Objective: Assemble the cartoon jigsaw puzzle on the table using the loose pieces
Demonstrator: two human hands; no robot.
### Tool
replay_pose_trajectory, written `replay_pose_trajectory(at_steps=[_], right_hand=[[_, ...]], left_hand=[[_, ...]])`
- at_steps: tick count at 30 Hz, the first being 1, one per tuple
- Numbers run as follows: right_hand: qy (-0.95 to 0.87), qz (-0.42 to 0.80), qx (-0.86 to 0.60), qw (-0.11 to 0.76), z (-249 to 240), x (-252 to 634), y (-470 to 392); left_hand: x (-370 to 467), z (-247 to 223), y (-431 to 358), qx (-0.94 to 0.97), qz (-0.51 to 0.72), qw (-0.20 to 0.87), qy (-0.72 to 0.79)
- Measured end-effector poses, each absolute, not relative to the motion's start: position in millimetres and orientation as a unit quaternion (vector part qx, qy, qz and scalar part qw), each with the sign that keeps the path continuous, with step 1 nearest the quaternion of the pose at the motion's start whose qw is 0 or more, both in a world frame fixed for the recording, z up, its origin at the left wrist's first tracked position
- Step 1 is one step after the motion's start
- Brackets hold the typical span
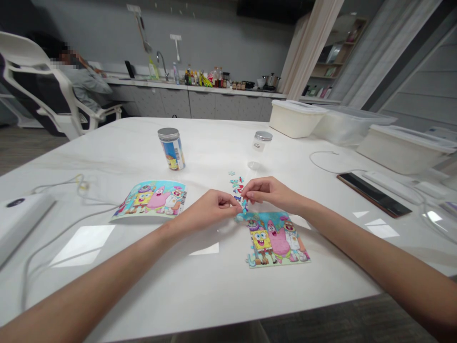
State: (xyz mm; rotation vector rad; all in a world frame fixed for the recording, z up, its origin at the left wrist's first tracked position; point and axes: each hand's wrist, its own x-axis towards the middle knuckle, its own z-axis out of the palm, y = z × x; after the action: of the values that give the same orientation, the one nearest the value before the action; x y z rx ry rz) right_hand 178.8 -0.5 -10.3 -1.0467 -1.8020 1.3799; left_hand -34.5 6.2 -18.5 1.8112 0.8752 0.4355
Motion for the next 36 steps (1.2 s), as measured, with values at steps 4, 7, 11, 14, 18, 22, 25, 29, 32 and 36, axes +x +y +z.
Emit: replay_pose_trajectory(at_steps=[4, 7, 11, 14, 18, 22, 25, 29, 32, 36], right_hand=[[-0.686, 0.525, -0.394, 0.314, -10, 180, 0], [-0.686, 0.532, -0.386, 0.311, -10, 180, 0], [-0.685, 0.534, -0.387, 0.312, -10, 180, -1], [-0.682, 0.54, -0.382, 0.311, -11, 181, -1], [-0.696, 0.545, -0.374, 0.279, -10, 182, -3], [-0.742, 0.502, -0.386, 0.221, -7, 180, -5], [-0.772, 0.454, -0.407, 0.178, -5, 178, -7], [-0.783, 0.426, -0.424, 0.157, -5, 176, -9], [-0.785, 0.42, -0.431, 0.148, -6, 175, -11], [-0.796, 0.396, -0.437, 0.135, -6, 173, -13]], left_hand=[[-35, -18, 6, 0.743, 0.181, 0.526, 0.373], [-35, -18, 6, 0.74, 0.181, 0.533, 0.367], [-35, -19, 6, 0.74, 0.18, 0.539, 0.359], [-35, -18, 6, 0.736, 0.173, 0.545, 0.363], [-33, -17, 5, 0.724, 0.148, 0.57, 0.359], [-36, -15, 4, 0.778, 0.114, 0.51, 0.349], [-42, -11, 4, 0.861, 0.108, 0.378, 0.321], [-50, -7, 6, 0.936, 0.102, 0.26, 0.213], [-50, -8, 7, 0.951, 0.092, 0.231, 0.184], [-48, -10, 5, 0.955, 0.096, 0.222, 0.171]])
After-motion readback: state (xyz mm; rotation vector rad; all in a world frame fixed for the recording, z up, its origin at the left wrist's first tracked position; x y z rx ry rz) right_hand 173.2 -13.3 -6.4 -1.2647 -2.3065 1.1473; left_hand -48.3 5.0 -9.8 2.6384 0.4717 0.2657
